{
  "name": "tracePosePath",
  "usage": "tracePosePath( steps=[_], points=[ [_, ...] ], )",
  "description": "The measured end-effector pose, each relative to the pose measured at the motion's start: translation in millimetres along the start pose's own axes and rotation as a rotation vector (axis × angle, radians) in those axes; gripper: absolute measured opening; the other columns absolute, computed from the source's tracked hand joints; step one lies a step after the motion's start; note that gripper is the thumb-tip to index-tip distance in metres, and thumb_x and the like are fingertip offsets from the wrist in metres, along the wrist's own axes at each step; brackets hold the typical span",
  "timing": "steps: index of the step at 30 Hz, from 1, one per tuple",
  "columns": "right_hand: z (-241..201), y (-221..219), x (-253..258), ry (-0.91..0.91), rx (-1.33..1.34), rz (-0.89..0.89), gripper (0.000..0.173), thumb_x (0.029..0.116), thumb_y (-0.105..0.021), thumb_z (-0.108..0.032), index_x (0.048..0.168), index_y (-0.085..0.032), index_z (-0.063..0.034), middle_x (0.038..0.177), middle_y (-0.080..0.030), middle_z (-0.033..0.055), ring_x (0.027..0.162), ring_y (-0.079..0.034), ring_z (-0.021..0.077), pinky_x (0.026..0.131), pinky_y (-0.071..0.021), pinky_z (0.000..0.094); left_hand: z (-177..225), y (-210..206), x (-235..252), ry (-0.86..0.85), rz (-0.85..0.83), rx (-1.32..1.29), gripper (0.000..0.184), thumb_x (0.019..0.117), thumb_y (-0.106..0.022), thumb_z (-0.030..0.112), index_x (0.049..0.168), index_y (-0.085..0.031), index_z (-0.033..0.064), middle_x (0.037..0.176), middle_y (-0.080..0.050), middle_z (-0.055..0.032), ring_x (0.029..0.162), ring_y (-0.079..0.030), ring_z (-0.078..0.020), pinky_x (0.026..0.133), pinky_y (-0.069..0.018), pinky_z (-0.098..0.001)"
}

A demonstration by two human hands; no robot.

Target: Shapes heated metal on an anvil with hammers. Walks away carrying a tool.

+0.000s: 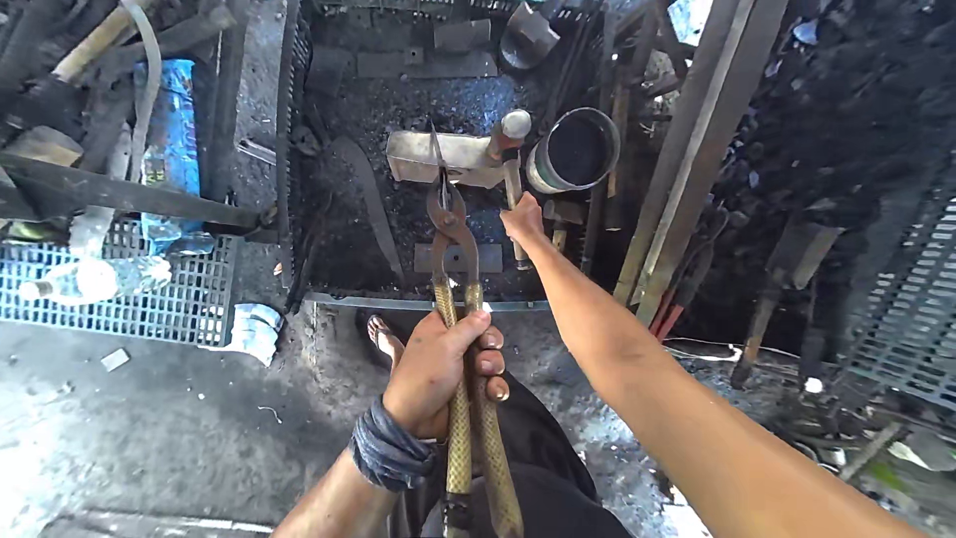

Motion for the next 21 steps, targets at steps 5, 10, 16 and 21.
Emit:
tracePosePath(
  steps=[5, 10, 16, 21],
  points=[
    [0, 0, -2, 0.002, 0.008, 0.001, 0.042, 0.0900, -0.068, -0.015, 0.127, -0.053, -0.0014, 0.099, -0.067, 0.0236, 0.080, -0.071, 0.0373, 0.068, -0.0582, 0.0569, 4, 5, 11, -0.006, 0.013, 0.021, 0.014, 0.1113, -0.046, 0.015, 0.110, -0.050, 0.0016, 0.073, -0.057, -0.0065, 0.050, -0.059, -0.0131, 0.046, -0.0580, -0.0286],
    [0, -2, -2, 0.008, 0.022, 0.006, 0.045, 0.0899, -0.069, -0.015, 0.130, -0.053, -0.0015, 0.101, -0.068, 0.0245, 0.080, -0.071, 0.0382, 0.069, -0.0587, 0.0579, -2, 56, 100, -0.103, 0.262, 0.487, 0.016, 0.1064, -0.055, 0.010, 0.118, -0.049, -0.0001, 0.075, -0.062, -0.0083, 0.050, -0.062, -0.0156, 0.047, -0.0579, -0.0299],
    [1, -4, -2, 0.023, 0.005, 0.020, 0.046, 0.0902, -0.070, -0.015, 0.131, -0.054, 0.0000, 0.105, -0.068, 0.0265, 0.087, -0.071, 0.0412, 0.074, -0.0576, 0.0609, -37, 165, 222, -0.283, 0.433, 0.774, 0.063, 0.0990, -0.061, 0.007, 0.158, -0.039, 0.0085, 0.116, -0.069, -0.0177, 0.083, -0.073, -0.0243, 0.073, -0.0646, -0.0422],
    [5, -6, 0, 0.037, -0.007, 0.028, 0.046, 0.0904, -0.069, -0.015, 0.131, -0.053, 0.0002, 0.105, -0.068, 0.0257, 0.087, -0.071, 0.0407, 0.074, -0.0578, 0.0597, -48, 200, 208, -0.349, 0.436, 0.730, 0.063, 0.0966, -0.059, 0.002, 0.157, -0.042, 0.0088, 0.118, -0.071, -0.0130, 0.090, -0.074, -0.0206, 0.076, -0.0642, -0.0372]
  ],
)
Point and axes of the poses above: each hand's wrist, its own x-axis towards the middle knuckle, its own y-axis out of the back of the hand, z = x × y, the point moved 5 cm from there along x, towards the middle knuckle
